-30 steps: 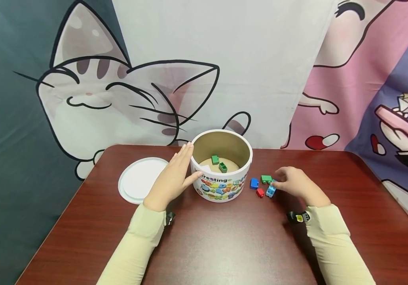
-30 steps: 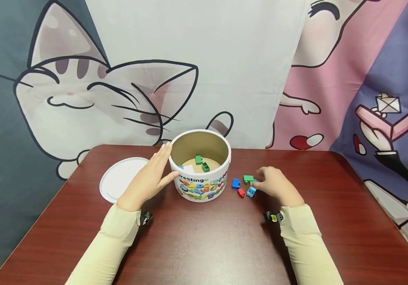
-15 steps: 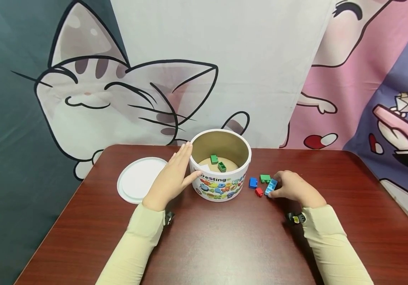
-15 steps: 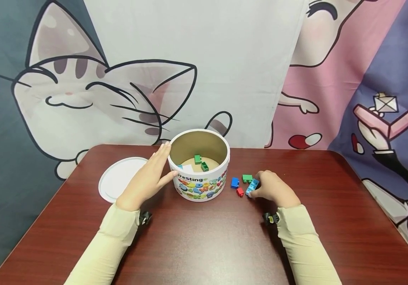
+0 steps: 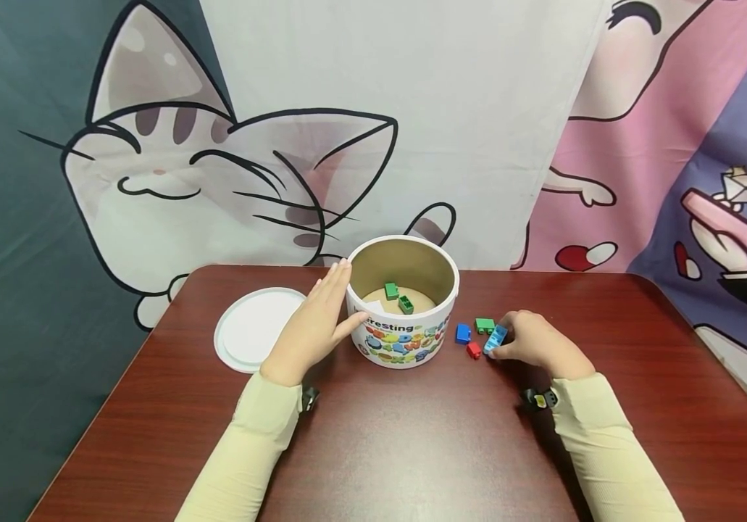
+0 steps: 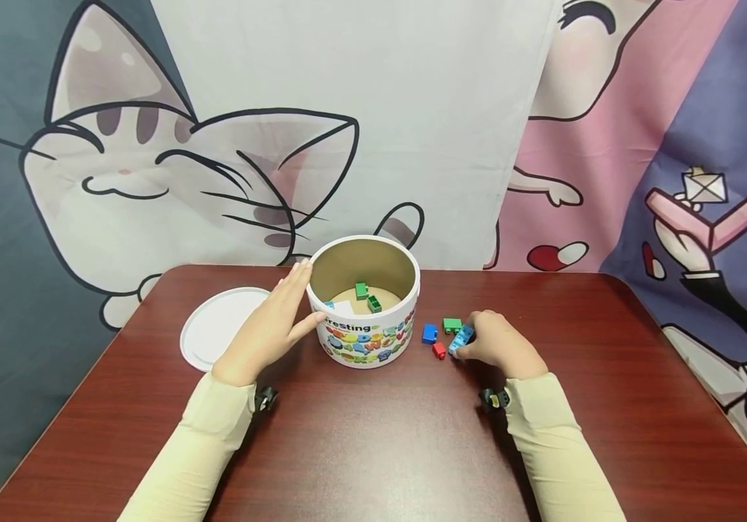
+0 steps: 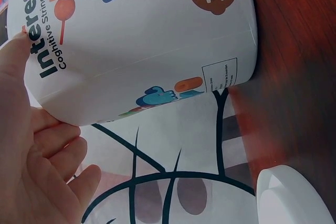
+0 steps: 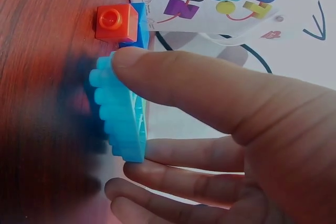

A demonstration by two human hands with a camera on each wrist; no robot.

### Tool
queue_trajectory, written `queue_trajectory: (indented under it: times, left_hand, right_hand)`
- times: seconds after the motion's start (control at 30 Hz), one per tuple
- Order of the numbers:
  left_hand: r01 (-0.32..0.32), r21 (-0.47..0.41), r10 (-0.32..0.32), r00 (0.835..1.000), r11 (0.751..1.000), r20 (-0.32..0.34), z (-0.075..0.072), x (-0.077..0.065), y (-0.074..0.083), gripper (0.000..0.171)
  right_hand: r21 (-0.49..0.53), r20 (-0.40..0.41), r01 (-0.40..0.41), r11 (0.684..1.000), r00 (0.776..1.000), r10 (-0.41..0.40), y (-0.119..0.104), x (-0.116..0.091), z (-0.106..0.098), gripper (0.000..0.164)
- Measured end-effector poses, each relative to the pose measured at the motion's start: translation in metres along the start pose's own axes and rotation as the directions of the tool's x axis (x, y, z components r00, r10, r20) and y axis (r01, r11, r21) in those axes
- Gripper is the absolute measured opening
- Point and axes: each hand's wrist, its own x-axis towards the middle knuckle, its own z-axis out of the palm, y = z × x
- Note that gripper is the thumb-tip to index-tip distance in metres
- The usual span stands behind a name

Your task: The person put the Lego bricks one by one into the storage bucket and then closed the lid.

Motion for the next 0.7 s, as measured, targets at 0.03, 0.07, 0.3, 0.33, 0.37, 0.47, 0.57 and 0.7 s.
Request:
queue_trajectory:
  times: [0.03, 0.07, 0.3, 0.33, 0.37, 0.47, 0.57, 0.7]
  left_hand:
    - [0.002, 0.000, -0.002, 1.000, 1.000, 0.001, -0.0001, -0.0001, 0.0000, 0.083]
    - [0.003, 0.002, -0.003, 1.000, 1.000, 0.001, -0.0003, -0.0002, 0.0000, 0.083]
    - [0.001, 0.004, -0.001, 1.000, 1.000, 0.003, -0.0002, -0.0001, 0.0001, 0.083]
    - [0.001, 0.005, -0.001, 1.000, 1.000, 0.003, 0.0000, -0.0001, -0.0001, 0.082]
    - [0.002, 0.005, -0.002, 1.000, 1.000, 0.004, -0.0001, -0.0001, 0.0001, 0.082]
    - [0.008, 0.004, -0.008, 1.000, 1.000, 0.008, -0.0004, -0.0005, 0.0000, 0.083]
    - [0.011, 0.002, -0.011, 1.000, 1.000, 0.010, -0.0010, -0.0006, 0.0004, 0.083]
    - [0.006, 0.004, -0.006, 1.000, 1.000, 0.008, -0.0015, -0.0006, 0.0004, 0.082]
  right_hand:
    - [0.002, -0.002, 0.000, 1.000, 1.000, 0.000, 0.0002, 0.0004, -0.0002, 0.053]
    - [0.003, -0.007, 0.000, 1.000, 1.000, 0.000, 0.0004, 0.0009, -0.0003, 0.053]
    - [0.019, -0.104, 0.036, 0.999, 0.994, -0.034, 0.0003, 0.0020, 0.0000, 0.050]
    - [0.024, -0.120, 0.037, 0.999, 0.992, -0.034, 0.0002, 0.0022, 0.0001, 0.050]
    - [0.033, -0.133, 0.038, 0.999, 0.991, -0.034, -0.0004, 0.0022, 0.0000, 0.050]
    - [0.054, -0.175, 0.040, 0.998, 0.984, -0.030, -0.0021, 0.0016, -0.0008, 0.051]
    - [0.069, -0.228, 0.043, 0.997, 0.973, -0.026, -0.0042, -0.0003, -0.0019, 0.050]
    - [0.097, -0.303, 0.058, 0.994, 0.953, -0.026, -0.0075, -0.0023, -0.0029, 0.048]
